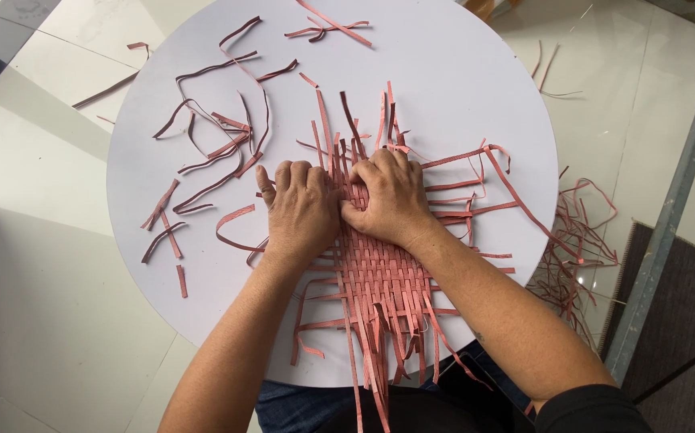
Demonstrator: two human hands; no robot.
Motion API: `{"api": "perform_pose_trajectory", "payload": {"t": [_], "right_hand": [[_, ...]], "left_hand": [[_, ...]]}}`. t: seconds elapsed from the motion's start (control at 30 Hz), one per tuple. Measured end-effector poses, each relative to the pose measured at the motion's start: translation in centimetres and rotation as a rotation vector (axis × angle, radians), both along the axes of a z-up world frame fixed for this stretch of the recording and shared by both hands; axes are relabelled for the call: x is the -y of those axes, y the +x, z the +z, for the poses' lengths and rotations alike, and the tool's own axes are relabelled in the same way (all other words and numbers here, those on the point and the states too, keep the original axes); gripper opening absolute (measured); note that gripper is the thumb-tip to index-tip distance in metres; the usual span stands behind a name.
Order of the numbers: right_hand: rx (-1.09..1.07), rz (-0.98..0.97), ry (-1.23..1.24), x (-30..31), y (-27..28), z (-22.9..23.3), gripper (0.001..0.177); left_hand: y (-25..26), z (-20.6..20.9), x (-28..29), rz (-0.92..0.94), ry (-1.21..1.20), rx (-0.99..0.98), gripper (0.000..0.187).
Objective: The person is weaving thin pink plastic strips together on a white table to create a rectangular mat.
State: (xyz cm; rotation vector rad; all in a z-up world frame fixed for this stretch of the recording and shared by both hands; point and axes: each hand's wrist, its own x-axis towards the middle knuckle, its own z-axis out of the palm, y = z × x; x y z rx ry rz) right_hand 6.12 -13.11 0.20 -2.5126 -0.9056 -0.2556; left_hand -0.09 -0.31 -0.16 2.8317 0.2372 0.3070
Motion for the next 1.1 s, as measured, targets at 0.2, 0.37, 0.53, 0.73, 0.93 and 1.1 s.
{"api": "perform_pose_trajectory", "payload": {"t": [0.2,0.37,0.53,0.73,0.93,1.1], "right_hand": [[0.089,0.004,-0.007,0.0,-0.2,-0.4,0.031],[0.148,0.007,-0.048,0.1,-0.4,-0.4,0.029],[0.160,0.012,-0.031,0.1,-0.4,-0.3,0.026],[0.139,0.026,-0.018,0.2,-0.4,-0.2,0.025],[0.131,0.038,-0.039,0.4,-0.5,0.2,0.025],[-0.004,0.173,0.099,2.1,-0.2,0.6,0.032]], "left_hand": [[0.0,-0.9,0.2,-0.020,0.186,0.123,0.021],[0.0,-1.7,0.0,-0.053,0.267,0.251,0.016],[0.1,-2.3,-0.2,-0.063,0.271,0.293,0.013],[0.1,-2.6,-0.3,-0.079,0.268,0.286,0.008],[0.0,-2.4,-0.3,-0.088,0.278,0.306,0.008],[-0.3,-1.6,0.1,-0.079,0.251,0.284,0.006]]}}
